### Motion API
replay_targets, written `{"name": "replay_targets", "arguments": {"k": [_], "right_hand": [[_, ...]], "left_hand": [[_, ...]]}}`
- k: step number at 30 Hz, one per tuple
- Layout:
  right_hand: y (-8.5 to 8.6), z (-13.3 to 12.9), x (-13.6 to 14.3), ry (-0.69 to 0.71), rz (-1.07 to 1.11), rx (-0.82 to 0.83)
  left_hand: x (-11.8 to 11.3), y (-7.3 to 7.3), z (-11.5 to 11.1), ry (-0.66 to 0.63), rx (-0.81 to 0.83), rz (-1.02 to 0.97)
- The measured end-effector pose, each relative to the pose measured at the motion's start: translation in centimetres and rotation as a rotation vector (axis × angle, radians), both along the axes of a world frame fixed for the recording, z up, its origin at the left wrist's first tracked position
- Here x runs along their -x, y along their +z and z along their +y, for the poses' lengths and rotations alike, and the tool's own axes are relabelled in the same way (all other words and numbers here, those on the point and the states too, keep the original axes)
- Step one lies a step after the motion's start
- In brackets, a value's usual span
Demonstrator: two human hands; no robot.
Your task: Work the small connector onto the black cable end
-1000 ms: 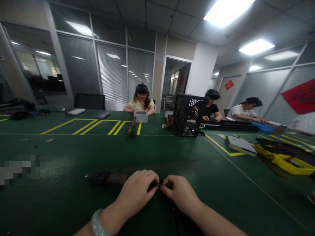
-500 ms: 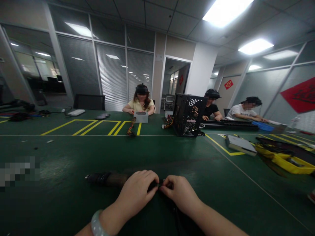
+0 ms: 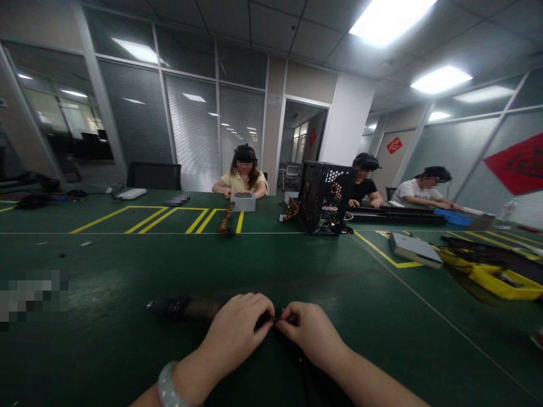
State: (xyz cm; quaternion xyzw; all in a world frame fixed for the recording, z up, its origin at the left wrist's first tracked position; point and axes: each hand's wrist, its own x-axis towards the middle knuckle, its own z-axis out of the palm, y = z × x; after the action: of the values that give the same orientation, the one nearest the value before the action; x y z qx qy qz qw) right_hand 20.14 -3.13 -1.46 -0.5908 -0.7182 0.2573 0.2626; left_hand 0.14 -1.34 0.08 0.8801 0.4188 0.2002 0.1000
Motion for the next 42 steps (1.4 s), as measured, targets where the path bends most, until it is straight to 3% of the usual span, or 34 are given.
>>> {"name": "replay_targets", "arguments": {"k": [7,13,22,30,42], "right_hand": [[0.33,-0.13,0.12,-0.007,-0.003,0.003],[0.14,-0.03,-0.02,0.002,0.003,0.008],[0.40,-0.04,0.14,-0.003,-0.024,0.008],[0.13,-0.01,0.10,0.004,0.006,0.009],[0.51,-0.15,0.18,-0.005,0.004,0.013]], "left_hand": [[-0.05,0.05,0.14,-0.080,-0.038,0.003],[-0.01,-0.03,0.02,0.017,-0.008,-0.014],[0.01,0.18,0.12,-0.076,-0.024,0.022],[0.00,-0.37,0.03,0.054,-0.015,0.001],[-0.09,0.16,0.09,-0.054,-0.008,-0.027]]}}
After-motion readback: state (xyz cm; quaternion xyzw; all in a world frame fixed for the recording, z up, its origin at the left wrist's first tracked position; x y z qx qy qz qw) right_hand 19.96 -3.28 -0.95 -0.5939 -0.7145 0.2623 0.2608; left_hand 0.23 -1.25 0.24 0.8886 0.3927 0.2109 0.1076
